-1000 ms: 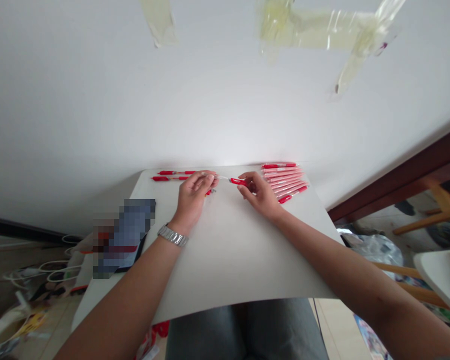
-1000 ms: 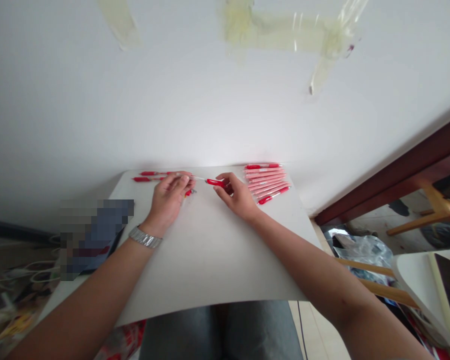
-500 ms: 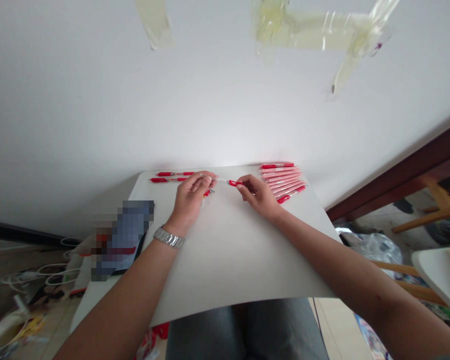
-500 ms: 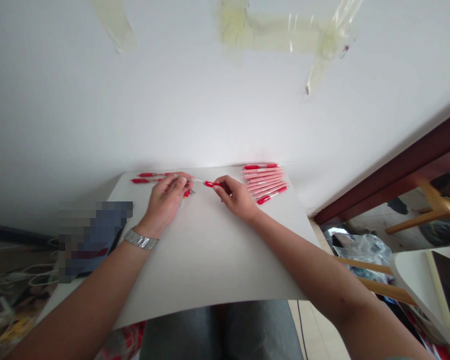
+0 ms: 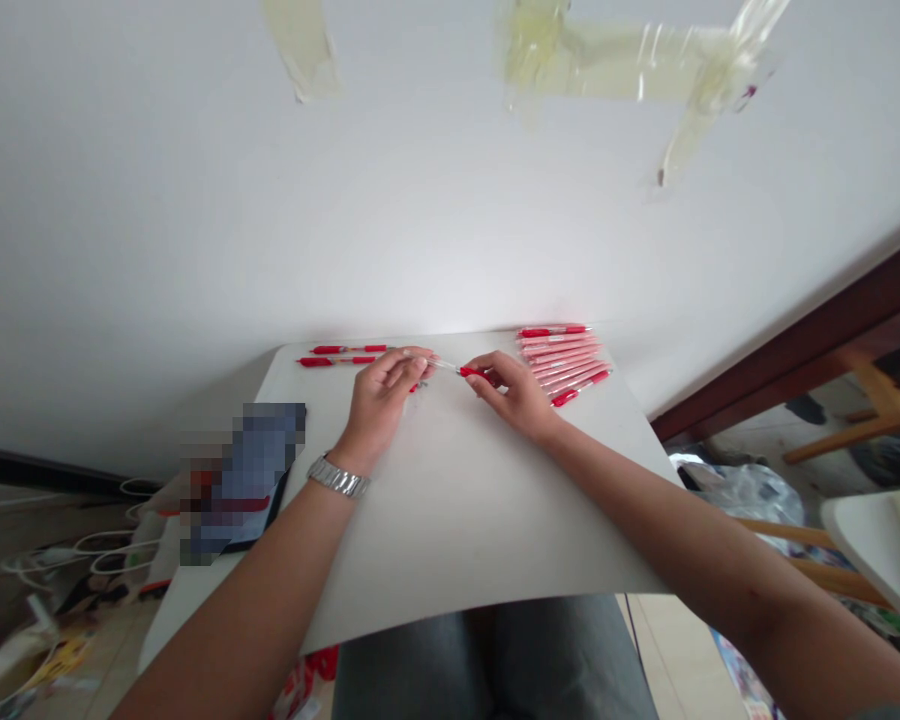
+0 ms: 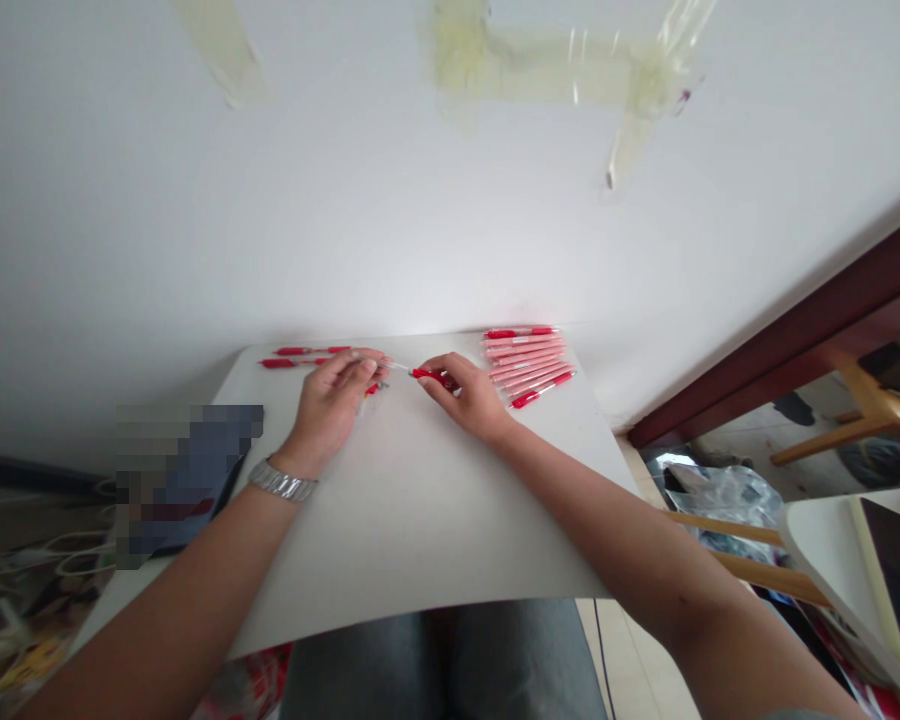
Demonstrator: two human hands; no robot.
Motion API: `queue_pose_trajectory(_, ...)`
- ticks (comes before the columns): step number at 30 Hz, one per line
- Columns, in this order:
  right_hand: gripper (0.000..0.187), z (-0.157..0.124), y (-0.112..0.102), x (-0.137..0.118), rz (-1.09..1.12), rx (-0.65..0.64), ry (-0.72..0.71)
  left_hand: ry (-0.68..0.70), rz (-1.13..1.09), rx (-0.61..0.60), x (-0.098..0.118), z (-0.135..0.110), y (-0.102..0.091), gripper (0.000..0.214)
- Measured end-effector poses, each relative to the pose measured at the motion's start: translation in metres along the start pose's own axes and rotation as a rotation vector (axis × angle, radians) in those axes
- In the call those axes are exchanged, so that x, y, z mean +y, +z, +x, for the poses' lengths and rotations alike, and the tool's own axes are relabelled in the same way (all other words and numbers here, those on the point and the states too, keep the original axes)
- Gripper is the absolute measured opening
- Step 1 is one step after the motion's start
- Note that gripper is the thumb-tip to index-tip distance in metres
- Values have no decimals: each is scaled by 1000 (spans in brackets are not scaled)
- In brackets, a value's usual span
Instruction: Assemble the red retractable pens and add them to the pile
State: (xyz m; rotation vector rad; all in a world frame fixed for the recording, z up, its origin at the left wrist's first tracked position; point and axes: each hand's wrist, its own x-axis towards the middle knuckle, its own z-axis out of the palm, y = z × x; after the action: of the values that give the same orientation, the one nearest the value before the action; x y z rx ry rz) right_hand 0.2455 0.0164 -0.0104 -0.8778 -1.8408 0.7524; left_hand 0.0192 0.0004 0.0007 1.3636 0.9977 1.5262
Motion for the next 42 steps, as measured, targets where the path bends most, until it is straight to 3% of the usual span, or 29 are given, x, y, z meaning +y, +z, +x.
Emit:
queue_pose_trajectory(8,32,0,1,3,-56,-21,-22,-16,87,-32,5,-1,-3,39)
queue_pose_trajectory(16,34,1,1,3,-59,-14,-6,35,103,66,5,2,-4,39)
queue_pose_trajectory(22,34,0,0,4,-39,7,29,127,472,119,-4,10,-25,28)
queue_pose_trajectory(25,36,0,0,4,-38,15,43,198,771,76,-4,13,-35,18)
queue_pose_trajectory(28,38,0,1,4,-36,20,57,228,891,14,-4,13,-39,17)
queue_pose_trajectory(42,38,0,1,4,-24,19,87,226,956,-98,-14,13,-44,23)
